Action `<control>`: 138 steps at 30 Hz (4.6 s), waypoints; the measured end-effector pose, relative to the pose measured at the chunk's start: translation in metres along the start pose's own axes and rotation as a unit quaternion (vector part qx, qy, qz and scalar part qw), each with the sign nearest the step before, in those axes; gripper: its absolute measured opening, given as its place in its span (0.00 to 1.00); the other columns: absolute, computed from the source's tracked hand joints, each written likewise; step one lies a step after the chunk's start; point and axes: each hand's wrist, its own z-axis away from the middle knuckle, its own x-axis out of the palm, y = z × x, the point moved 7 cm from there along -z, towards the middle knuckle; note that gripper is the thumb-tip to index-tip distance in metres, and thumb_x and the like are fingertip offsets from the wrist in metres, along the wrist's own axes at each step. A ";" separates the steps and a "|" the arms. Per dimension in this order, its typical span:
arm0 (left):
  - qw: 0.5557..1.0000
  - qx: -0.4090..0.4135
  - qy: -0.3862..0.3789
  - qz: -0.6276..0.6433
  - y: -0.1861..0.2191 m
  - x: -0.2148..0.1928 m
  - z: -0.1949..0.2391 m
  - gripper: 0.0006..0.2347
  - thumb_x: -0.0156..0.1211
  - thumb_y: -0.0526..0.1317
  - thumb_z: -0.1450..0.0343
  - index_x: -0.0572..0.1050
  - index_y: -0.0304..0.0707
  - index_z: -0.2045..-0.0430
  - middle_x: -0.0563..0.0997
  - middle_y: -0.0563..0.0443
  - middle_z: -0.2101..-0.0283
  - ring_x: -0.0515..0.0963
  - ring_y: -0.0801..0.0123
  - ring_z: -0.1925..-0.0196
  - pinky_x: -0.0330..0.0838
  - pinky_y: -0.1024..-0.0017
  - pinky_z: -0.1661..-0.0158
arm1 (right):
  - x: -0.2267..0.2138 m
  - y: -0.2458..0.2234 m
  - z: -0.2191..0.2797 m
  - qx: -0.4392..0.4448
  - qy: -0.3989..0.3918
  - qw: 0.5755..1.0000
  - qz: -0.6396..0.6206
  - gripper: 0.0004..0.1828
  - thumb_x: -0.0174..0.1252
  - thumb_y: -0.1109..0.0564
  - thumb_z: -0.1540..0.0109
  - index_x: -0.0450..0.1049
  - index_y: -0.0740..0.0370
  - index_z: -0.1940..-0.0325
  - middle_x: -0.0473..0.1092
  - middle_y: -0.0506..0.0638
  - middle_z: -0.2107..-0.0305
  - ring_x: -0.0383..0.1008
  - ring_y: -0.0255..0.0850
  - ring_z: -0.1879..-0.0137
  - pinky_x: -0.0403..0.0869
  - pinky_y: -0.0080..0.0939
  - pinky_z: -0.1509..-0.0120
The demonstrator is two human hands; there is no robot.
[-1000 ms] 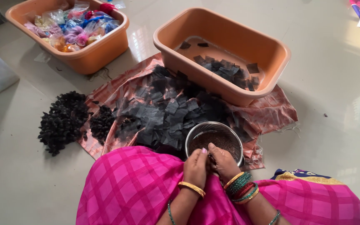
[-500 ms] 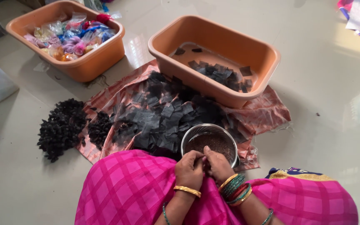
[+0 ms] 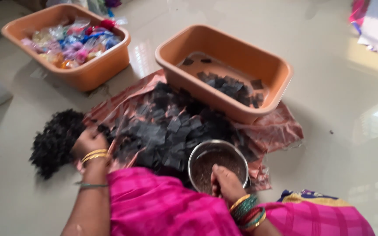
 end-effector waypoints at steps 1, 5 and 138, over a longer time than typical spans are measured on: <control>1.000 0.002 0.000 0.004 -0.017 0.016 -0.003 0.04 0.67 0.40 0.31 0.84 0.40 0.71 0.82 0.36 0.71 0.83 0.44 0.69 0.78 0.54 0.64 | -0.001 -0.001 -0.001 -0.003 0.003 1.000 0.000 0.23 0.48 0.39 0.31 0.68 0.59 0.70 0.65 0.46 0.84 0.65 0.35 0.80 0.65 0.35 0.75; 0.993 -0.080 -0.026 -0.088 -0.052 0.051 -0.016 0.06 0.65 0.38 0.38 0.85 0.44 0.71 0.84 0.35 0.68 0.83 0.42 0.66 0.78 0.49 0.64 | 0.006 -0.007 -0.001 0.005 -0.006 0.999 -0.033 0.20 0.50 0.41 0.32 0.68 0.57 0.71 0.64 0.46 0.85 0.63 0.35 0.80 0.63 0.34 0.76; 0.536 -0.409 -0.444 0.590 0.188 0.055 0.313 0.05 0.59 0.28 0.29 0.77 0.25 0.62 0.82 0.43 0.63 0.83 0.62 0.65 0.84 0.67 0.65 | -0.035 -0.082 -0.001 -0.215 0.186 0.828 0.484 0.09 0.63 0.60 0.50 0.86 0.53 0.69 0.80 0.53 0.72 0.83 0.45 0.65 0.80 0.42 0.54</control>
